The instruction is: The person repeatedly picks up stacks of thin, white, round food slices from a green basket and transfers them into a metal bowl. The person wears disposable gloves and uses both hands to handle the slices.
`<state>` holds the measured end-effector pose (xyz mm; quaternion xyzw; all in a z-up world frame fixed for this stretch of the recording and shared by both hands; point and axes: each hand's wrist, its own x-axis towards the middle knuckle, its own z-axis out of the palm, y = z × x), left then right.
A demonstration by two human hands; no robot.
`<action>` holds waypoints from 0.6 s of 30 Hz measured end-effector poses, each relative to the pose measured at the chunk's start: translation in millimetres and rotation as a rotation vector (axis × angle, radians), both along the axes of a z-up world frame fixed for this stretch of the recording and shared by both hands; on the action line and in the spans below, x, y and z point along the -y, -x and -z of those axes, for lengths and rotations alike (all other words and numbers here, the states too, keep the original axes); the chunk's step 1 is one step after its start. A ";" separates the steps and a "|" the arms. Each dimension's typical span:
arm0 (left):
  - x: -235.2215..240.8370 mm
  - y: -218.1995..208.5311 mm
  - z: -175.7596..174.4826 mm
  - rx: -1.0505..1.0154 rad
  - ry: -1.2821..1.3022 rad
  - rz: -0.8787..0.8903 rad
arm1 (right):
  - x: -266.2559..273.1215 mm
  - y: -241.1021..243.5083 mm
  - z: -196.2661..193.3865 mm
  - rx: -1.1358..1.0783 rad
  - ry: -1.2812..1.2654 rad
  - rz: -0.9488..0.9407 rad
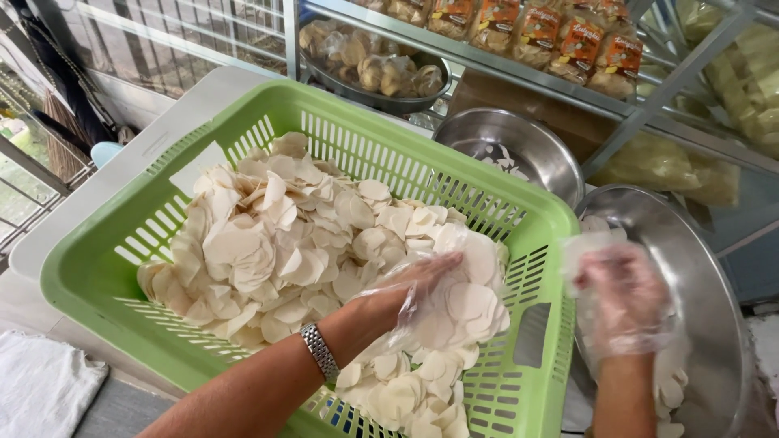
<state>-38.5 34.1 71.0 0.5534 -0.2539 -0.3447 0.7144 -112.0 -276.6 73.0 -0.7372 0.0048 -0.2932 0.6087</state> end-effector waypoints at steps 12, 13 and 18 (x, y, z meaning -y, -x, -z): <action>22.0 -10.5 -30.2 0.019 -0.655 0.099 | 130.9 -68.5 10.0 0.115 -1.070 0.707; 25.0 -17.2 -13.2 0.249 -0.669 0.166 | 90.8 -57.0 -4.5 -0.109 -0.521 0.693; 24.3 -8.0 -26.0 0.316 -0.671 0.212 | -27.3 -21.9 -9.7 0.230 -0.039 -0.596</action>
